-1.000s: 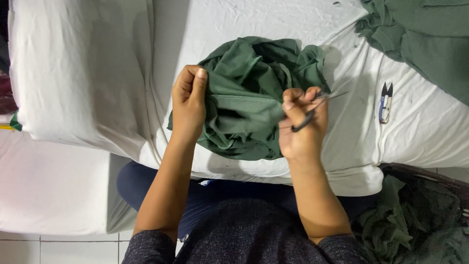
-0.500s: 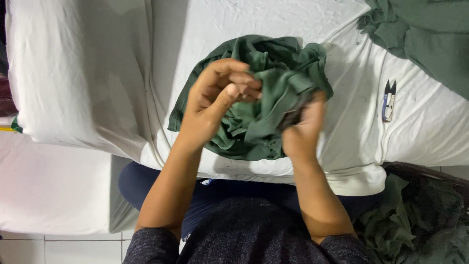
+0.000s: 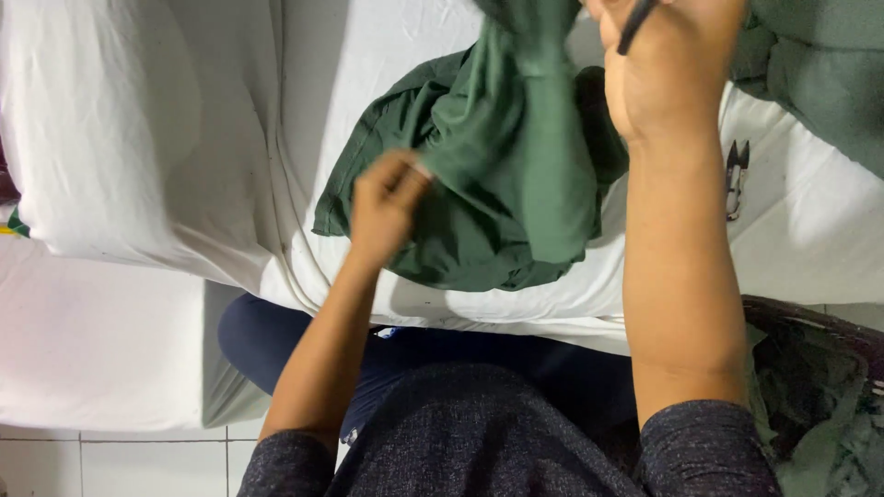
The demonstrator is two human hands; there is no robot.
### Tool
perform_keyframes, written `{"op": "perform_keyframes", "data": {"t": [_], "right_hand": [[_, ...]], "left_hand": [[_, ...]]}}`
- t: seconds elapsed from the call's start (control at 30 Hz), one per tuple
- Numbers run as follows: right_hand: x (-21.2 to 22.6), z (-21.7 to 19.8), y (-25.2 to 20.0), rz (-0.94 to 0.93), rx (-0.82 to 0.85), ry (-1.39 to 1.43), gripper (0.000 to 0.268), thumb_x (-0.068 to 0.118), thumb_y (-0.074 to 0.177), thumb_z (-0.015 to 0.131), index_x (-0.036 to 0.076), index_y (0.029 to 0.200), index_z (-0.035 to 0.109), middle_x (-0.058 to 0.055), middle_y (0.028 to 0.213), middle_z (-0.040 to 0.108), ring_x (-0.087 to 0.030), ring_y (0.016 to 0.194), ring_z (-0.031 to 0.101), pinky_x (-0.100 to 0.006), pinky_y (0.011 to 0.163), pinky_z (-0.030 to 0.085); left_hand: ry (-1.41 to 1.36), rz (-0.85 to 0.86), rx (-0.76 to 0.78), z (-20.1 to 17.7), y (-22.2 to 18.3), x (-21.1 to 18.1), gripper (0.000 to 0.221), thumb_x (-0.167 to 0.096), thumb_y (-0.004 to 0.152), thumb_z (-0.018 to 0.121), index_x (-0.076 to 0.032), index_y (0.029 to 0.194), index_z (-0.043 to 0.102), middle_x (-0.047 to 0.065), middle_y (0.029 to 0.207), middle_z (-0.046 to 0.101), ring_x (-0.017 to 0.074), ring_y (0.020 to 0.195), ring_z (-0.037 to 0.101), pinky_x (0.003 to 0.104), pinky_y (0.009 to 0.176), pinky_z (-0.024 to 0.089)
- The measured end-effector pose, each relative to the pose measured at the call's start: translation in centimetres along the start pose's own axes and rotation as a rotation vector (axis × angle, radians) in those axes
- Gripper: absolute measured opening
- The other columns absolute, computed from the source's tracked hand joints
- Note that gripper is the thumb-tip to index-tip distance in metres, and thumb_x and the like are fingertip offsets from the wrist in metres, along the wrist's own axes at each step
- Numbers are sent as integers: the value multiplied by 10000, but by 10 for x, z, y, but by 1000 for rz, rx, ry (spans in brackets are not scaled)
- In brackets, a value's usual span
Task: Trimming loose threads and excess material from green fabric garments using manual thread snips.
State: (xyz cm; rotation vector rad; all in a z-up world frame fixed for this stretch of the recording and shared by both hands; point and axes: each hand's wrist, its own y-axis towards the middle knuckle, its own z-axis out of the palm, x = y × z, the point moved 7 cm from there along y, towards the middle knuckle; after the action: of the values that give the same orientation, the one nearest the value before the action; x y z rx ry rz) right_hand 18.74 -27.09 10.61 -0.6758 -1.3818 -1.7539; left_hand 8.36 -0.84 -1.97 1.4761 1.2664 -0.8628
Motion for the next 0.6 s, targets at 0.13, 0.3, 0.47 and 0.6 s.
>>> {"op": "perform_keyframes", "data": {"t": [0.13, 0.3, 0.47, 0.6], "right_hand": [[-23, -4, -29, -22, 247, -251, 746, -251, 934, 813, 66, 1467, 399, -139, 1458, 536, -304, 1306, 602, -506, 1079, 590], [-59, -48, -122, 452, 211, -774, 702, 194, 755, 968, 34, 1277, 527, -226, 1180, 685, -427, 1055, 691, -516, 891, 556], [-81, -108, -168, 443, -68, -700, 510, 60, 823, 914, -1, 1138, 518, -172, 963, 646, -290, 918, 660, -435, 863, 545], [-54, -124, -148, 270, -253, -587, 446, 22, 943, 856, 70, 1151, 465, -61, 970, 633, -122, 857, 597, -258, 823, 475]], "left_hand": [[-264, -291, -488, -73, 2, 50, 95, -143, 893, 636, -120, 889, 728, 4, 780, 516, 126, 786, 501, 277, 741, 415], [-194, -400, -524, -98, -37, 81, 79, -131, 902, 656, -110, 829, 677, 0, 750, 525, 136, 764, 484, 301, 742, 420], [39, -453, -586, -114, -69, 93, 73, -98, 795, 580, -109, 735, 620, 19, 658, 404, 137, 680, 406, 304, 651, 384], [538, -383, -554, -118, -70, 81, 94, -156, 805, 642, -131, 895, 656, 52, 735, 517, 254, 683, 525, 431, 619, 458]]}}
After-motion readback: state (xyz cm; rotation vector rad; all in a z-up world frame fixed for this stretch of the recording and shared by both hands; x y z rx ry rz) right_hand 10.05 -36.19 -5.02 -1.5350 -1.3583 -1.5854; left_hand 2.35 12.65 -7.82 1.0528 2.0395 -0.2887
